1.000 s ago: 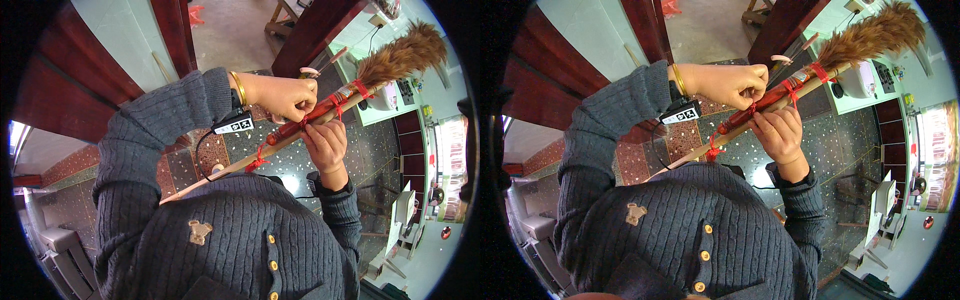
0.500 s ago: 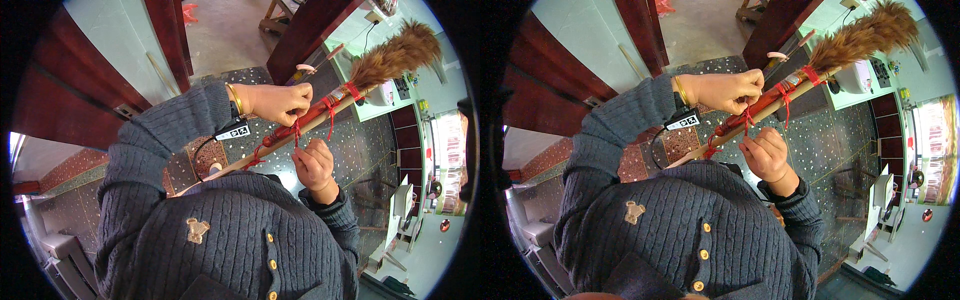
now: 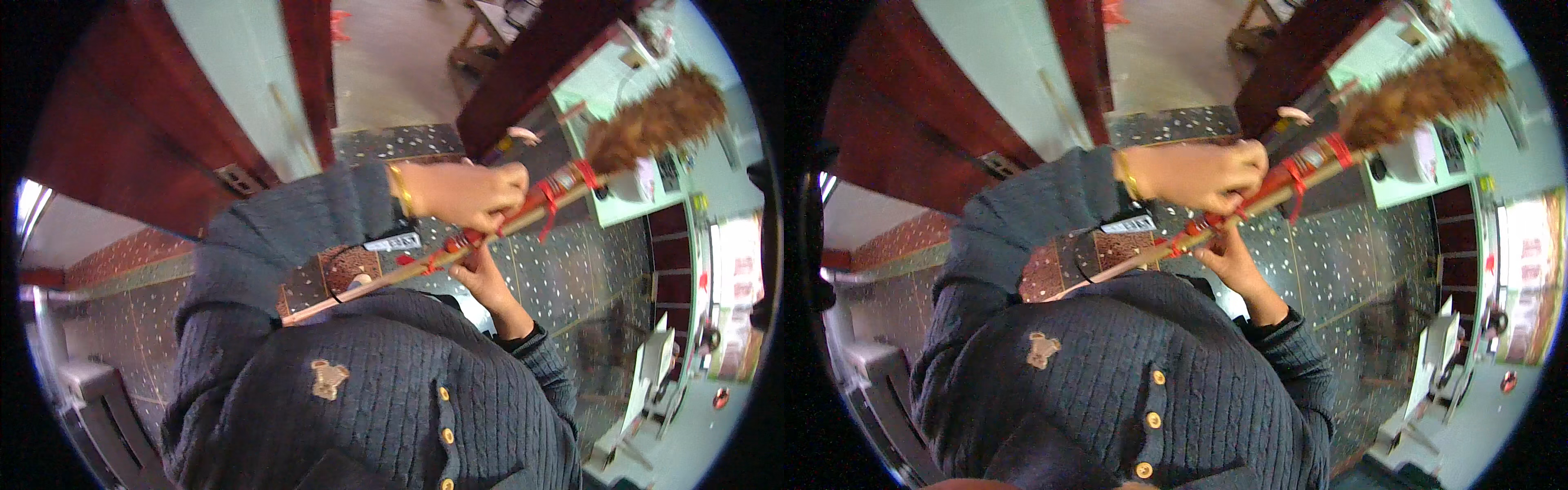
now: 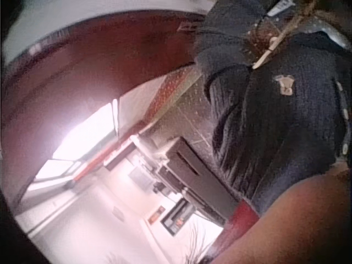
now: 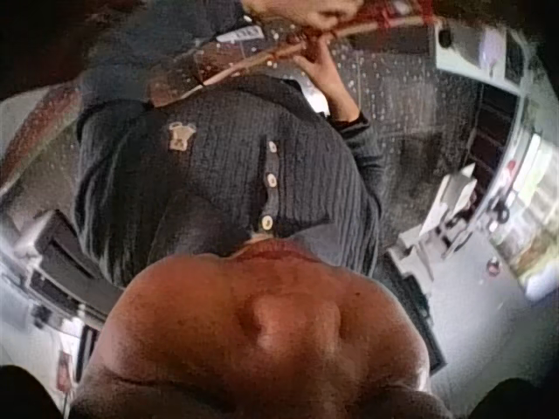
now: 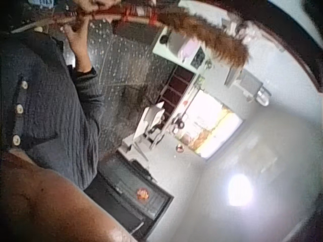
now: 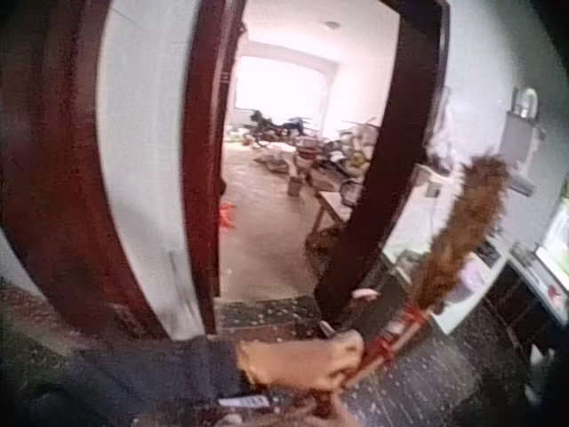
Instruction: The person ties a red ribbon around a long bamboo broom handle, then walks through the house and uses the broom to dust the ceiling and upper walls in a bedroom.
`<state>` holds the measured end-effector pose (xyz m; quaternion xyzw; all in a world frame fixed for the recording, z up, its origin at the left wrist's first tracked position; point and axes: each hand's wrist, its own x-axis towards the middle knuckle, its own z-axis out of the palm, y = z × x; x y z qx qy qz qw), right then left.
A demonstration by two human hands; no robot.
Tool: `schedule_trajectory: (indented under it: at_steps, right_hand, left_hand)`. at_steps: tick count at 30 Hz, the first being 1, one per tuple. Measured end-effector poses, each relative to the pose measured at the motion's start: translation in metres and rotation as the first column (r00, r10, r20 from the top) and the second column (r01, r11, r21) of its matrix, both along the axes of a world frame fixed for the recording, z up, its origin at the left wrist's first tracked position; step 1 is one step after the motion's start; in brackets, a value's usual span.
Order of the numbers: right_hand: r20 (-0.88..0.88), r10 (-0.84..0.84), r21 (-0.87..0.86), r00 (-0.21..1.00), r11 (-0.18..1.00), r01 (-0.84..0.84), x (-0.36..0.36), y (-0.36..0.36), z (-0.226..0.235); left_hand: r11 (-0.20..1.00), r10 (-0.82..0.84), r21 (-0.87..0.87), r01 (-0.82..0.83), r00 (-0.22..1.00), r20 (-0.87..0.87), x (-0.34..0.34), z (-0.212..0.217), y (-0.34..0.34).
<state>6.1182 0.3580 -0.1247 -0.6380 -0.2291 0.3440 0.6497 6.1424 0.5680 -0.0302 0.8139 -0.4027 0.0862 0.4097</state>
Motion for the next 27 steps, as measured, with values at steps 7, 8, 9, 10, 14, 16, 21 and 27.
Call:
schedule_trajectory:
  at_steps: [7,8,9,10,14,16,21,27]
  right_hand:
    - [-0.102,0.566,-0.126,0.818,0.809,-0.575,0.024,0.030,-0.028]
    - [-0.086,0.579,-0.139,0.811,0.799,-0.586,0.021,0.034,-0.032]
    - [-0.220,0.551,-0.115,0.805,0.805,-0.582,0.016,0.033,-0.031]
    - [-0.266,0.526,-0.142,0.808,0.808,-0.572,0.013,0.036,-0.032]
    - [-0.239,0.538,-0.111,0.808,0.812,-0.573,0.015,0.044,-0.023]
    - [-0.154,0.662,0.107,0.734,0.750,-0.653,0.015,0.048,-0.015]
    - [-0.134,0.683,0.206,0.718,0.728,-0.654,-0.018,0.069,0.012]
    - [-0.010,0.805,0.021,0.594,0.594,-0.804,-0.084,0.135,0.050]
  left_hand:
    - [0.974,0.223,0.009,-0.227,0.964,0.143,-0.034,-0.035,-0.009]
    - [0.945,0.327,-0.040,-0.325,0.933,0.148,-0.054,-0.042,-0.011]
    - [0.923,0.381,0.005,-0.384,0.917,0.116,-0.074,-0.043,-0.004]
    - [0.931,0.361,-0.034,-0.362,0.932,-0.036,-0.092,-0.048,0.003]
    - [0.768,0.633,-0.040,-0.639,0.767,-0.109,-0.190,-0.079,0.034]
    - [0.461,0.887,0.141,-0.876,0.450,-0.108,-0.258,-0.107,0.027]
    - [-0.043,0.956,0.494,-0.868,-0.179,-0.232,-0.408,-0.184,0.009]
    - [-0.653,0.747,0.207,-0.729,-0.665,0.016,-0.465,-0.239,0.070]
